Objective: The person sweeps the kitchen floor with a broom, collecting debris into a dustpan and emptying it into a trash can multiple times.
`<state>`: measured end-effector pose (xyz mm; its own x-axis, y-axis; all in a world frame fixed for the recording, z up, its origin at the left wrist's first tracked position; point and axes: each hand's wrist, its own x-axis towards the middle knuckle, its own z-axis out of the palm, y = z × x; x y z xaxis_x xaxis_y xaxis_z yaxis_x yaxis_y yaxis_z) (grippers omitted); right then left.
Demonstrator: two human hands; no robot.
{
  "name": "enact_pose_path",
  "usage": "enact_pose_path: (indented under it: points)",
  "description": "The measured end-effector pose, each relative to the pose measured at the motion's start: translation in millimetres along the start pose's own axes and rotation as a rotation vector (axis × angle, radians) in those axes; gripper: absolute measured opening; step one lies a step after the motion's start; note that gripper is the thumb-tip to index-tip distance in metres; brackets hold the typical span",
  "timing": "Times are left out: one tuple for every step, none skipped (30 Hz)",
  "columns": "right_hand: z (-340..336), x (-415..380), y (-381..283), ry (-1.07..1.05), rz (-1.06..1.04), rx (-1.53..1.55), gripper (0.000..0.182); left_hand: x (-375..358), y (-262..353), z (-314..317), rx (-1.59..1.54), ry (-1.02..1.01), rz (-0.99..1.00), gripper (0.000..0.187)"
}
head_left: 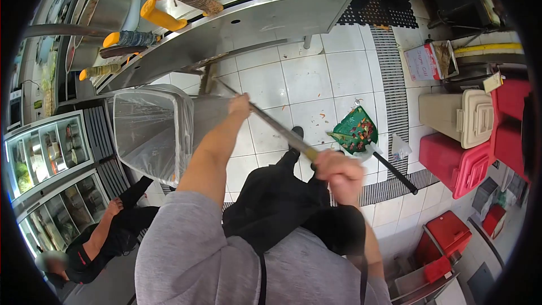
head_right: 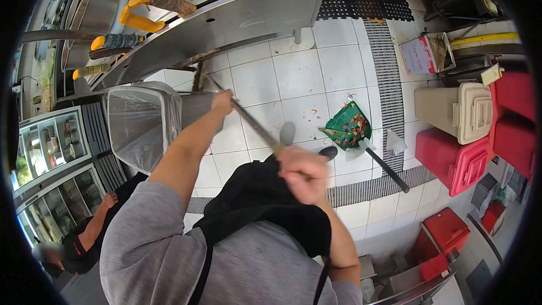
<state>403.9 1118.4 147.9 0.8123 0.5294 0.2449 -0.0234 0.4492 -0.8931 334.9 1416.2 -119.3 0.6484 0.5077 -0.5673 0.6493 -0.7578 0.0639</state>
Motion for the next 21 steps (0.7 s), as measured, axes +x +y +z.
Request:
enact_pose_path:
  points:
    - [-9.4, 4.7, -15.0, 0.059, -0.003, -0.047, 0.02, -11.8, 27.9, -18.5, 0.007, 0.02, 0.115, 0.029]
    - [-19.8, 9.0, -33.3, 0.104, 0.007, -0.076, 0.025, -3.9, 39.1, -4.6, -0.056, 0.108, 0.279, 0.03]
    - [-26.4, 16.0, -59.0, 0.148, -0.013, -0.127, 0.024, -3.6, 62.0, -1.8, -0.109, 0.149, 0.425, 0.026]
    - [-31.9, 16.1, -83.2, 0.177, -0.046, -0.12, 0.02, -12.5, 86.2, -2.0, -0.217, 0.174, 0.526, 0.023]
    - [-34.3, 18.3, -108.0, 0.138, -0.145, -0.278, 0.018, -27.6, 114.0, -4.1, -0.35, 0.168, 0.574, 0.022]
    - [-33.5, 19.4, -139.0, 0.108, -0.132, -0.259, 0.023, -43.5, 139.2, -7.4, -0.365, 0.208, 0.698, 0.023]
    - [-33.6, 20.0, -164.8, 0.062, -0.153, -0.342, 0.029, -60.4, 164.7, -11.0, -0.413, 0.161, 0.747, 0.017]
    - [-35.9, 15.3, -188.2, 0.058, -0.167, -0.424, 0.035, -77.5, 188.3, -13.9, -0.462, 0.113, 0.8, 0.011]
    - [-31.3, 11.8, -208.1, 0.104, -0.184, -0.46, 0.037, -94.1, 209.7, -14.2, -0.485, 0.084, 0.872, 0.012]
    - [-30.0, 6.5, -227.3, 0.106, -0.195, -0.486, 0.037, -108.5, 225.0, -17.1, -0.506, 0.056, 0.946, 0.013]
    - [-26.2, 4.5, -240.9, 0.09, -0.224, -0.465, 0.035, -121.3, 233.4, -26.7, -0.511, 0.057, 0.965, 0.013]
    - [-22.4, 1.4, -254.1, 0.073, -0.252, -0.443, 0.033, -134.8, 240.9, -37.5, -0.494, -0.094, 1.006, 0.02]
    - [-21.2, -4.9, -270.0, 0.078, -0.261, -0.459, 0.033, -149.2, 248.4, -49.9, -0.472, -0.243, 1.042, 0.029]
    - [-22.2, -15.3, -288.2, 0.063, -0.386, -0.391, 0.025, -164.4, 253.3, -63.4, -0.47, -0.241, 1.06, 0.029]
    - [-23.7, -27.7, -306.6, 0.053, -0.514, -0.32, 0.018, -179.5, 253.1, -78.0, -0.427, -0.247, 1.076, 0.025]
    - [-26.4, -41.5, -328.6, 0.017, -0.594, -0.212, 0.013, -194.8, 249.6, -90.3, -0.379, -0.257, 1.091, 0.022]
    - [-11.2, -40.8, -335.0, -0.025, -0.594, -0.224, 0.015, -208.7, 242.8, -100.1, -0.372, -0.13, 1.147, 0.018]
    - [1.8, -41.7, -337.2, -0.067, -0.593, -0.237, 0.028, -216.4, 232.9, -110.5, -0.356, -0.135, 1.164, 0.018]
    - [-4.6, -54.8, -342.3, -0.052, -0.607, -0.246, 0.028, -221.8, 220.8, -120.8, -0.387, -0.016, 1.219, 0.017]
    - [-18.0, -71.7, -345.8, 0.021, -0.667, -0.106, 0.014, -223.0, 208.5, -128.6, -0.418, 0.106, 1.27, 0.016]
    - [-27.7, -88.3, -343.8, 0.091, -0.727, 0.035, 0.013, -218.1, 197.1, -134.3, -0.428, 0.189, 1.236, 0.017]
